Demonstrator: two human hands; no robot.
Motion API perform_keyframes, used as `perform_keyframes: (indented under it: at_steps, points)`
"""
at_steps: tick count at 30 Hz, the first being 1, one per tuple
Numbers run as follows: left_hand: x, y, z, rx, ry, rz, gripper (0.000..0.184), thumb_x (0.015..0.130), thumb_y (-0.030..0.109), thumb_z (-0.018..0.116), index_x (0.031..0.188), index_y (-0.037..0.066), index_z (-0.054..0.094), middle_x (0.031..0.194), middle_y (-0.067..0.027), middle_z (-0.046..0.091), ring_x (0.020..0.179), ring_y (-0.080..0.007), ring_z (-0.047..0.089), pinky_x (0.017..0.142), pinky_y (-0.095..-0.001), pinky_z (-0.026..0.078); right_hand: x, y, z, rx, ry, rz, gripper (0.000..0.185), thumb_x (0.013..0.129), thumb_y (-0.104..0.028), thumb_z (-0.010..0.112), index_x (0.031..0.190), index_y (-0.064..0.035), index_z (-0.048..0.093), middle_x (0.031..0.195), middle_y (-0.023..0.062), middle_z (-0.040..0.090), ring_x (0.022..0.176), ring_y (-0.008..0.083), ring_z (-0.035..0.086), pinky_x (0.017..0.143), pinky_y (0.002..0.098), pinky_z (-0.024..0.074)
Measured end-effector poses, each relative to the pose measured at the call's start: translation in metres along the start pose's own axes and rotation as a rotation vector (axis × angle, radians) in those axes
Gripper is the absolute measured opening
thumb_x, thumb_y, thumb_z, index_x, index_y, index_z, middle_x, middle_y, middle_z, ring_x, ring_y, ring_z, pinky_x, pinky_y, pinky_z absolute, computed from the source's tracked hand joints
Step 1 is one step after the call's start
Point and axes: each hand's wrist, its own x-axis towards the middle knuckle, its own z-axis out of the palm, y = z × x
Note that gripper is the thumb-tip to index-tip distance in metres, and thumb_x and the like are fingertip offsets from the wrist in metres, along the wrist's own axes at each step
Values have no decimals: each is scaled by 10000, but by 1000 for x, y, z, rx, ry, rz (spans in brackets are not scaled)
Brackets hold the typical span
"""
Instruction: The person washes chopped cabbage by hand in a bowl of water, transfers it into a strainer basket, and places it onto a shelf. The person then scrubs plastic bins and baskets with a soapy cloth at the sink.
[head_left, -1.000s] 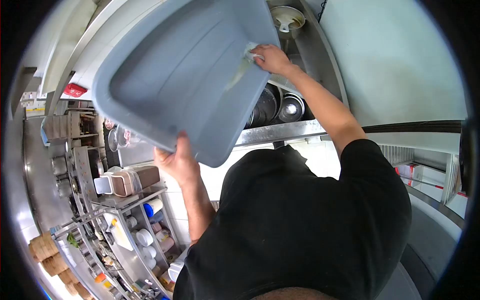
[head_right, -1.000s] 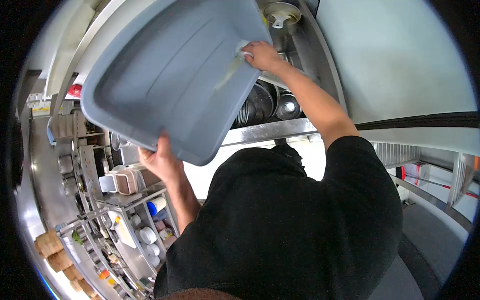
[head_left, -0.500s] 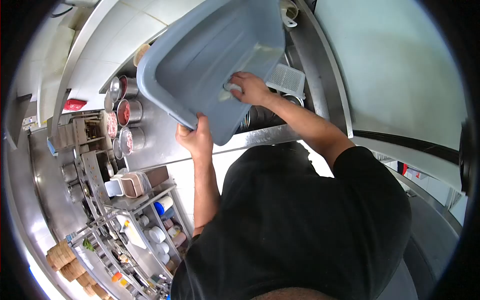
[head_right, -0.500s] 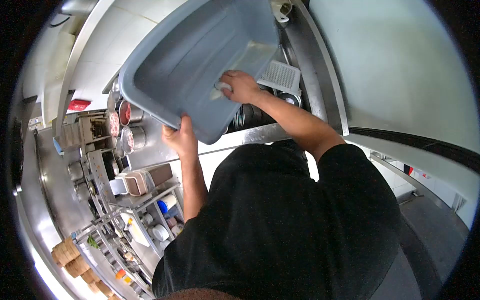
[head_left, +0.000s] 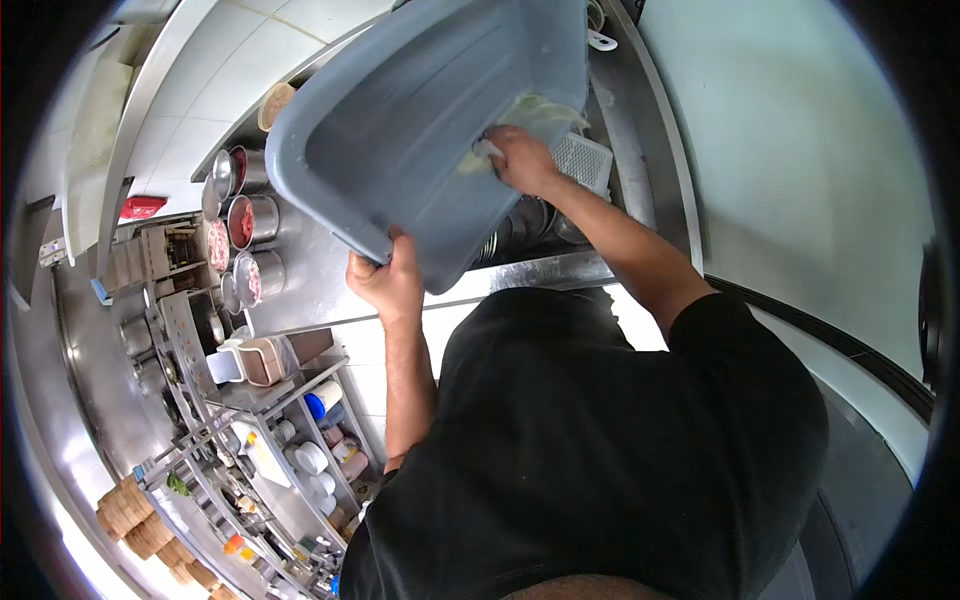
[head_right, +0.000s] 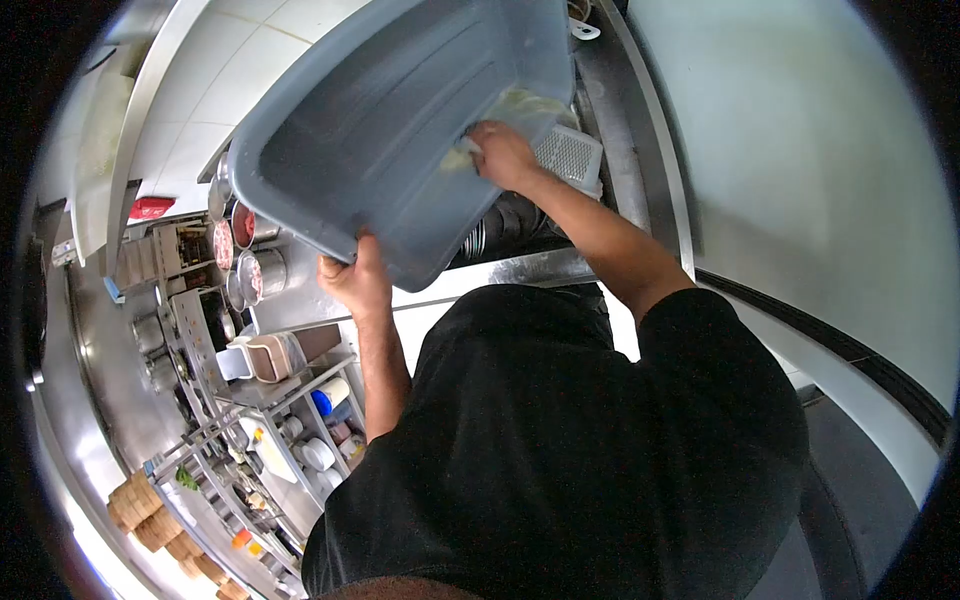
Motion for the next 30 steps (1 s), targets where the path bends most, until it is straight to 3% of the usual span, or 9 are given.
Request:
perform_keyframes:
  at_steps: [4, 7, 10, 13, 16, 22, 26, 30]
  points:
    - [-1, -3, -3, 82, 11, -4, 80, 794, 4, 681, 870, -5, 705, 822, -14, 692, 735, -92, 598, 681, -261, 488, 17, 47, -11, 80, -39, -5, 460, 832, -85, 660, 1290, -62, 635, 1350, 172, 602, 1280, 360, 541, 1088, 442, 446]
    - [1, 0, -3, 78, 46, 22, 63, 792, 14, 687, 852, -6, 691, 813, -10, 684, 728, -88, 590, 676, -263, 486, 40, 96, -30, -54, -12, 69, 462, 854, -83, 624, 1315, -57, 612, 1366, 155, 602, 1312, 360, 513, 1115, 430, 422]
    - [2, -6, -3, 59, 51, -19, 63, 789, 31, 695, 834, -8, 673, 796, -7, 676, 717, -87, 583, 666, -270, 486, 34, 97, -29, -198, 7, 26, 461, 861, -104, 616, 1318, -53, 609, 1355, 171, 608, 1321, 360, 507, 1134, 445, 396]
    - [6, -6, -4, 74, 38, 0, 64, 780, 34, 695, 800, -8, 651, 759, -16, 662, 705, -85, 573, 648, -267, 478, 7, 60, -12, -272, -88, 47, 489, 917, -222, 616, 1358, -14, 583, 1461, 181, 529, 1368, 356, 476, 1182, 473, 326]
    - [4, -2, 3, 54, 24, -10, 65, 776, 24, 692, 763, -1, 633, 743, -13, 649, 697, -85, 560, 636, -268, 468, -37, -2, 18, -294, -36, -16, 543, 944, -283, 602, 1387, 25, 540, 1460, 234, 509, 1388, 375, 449, 1190, 495, 311]
    - [8, -20, 5, -85, -35, -22, 35, 824, -16, 667, 800, 0, 645, 747, -1, 649, 722, -64, 558, 652, -259, 466, -68, -116, 22, -75, -90, -123, 520, 925, -256, 623, 1353, 31, 557, 1450, 311, 474, 1384, 418, 436, 1184, 465, 325]
    - [15, -36, 6, -232, -31, -143, 43, 819, -23, 657, 856, -15, 679, 801, -4, 674, 757, -74, 579, 687, -264, 482, -69, -149, 29, -75, -321, -135, 488, 914, -178, 595, 1349, 38, 550, 1448, 291, 484, 1374, 417, 447, 1175, 465, 340]
    - [20, -35, 6, -313, -43, -73, 60, 824, -27, 644, 872, -17, 679, 805, -2, 673, 749, -75, 576, 683, -261, 479, -71, -161, 26, 60, -357, -138, 409, 885, -135, 589, 1284, -52, 632, 1320, 189, 598, 1296, 389, 508, 1118, 440, 396]
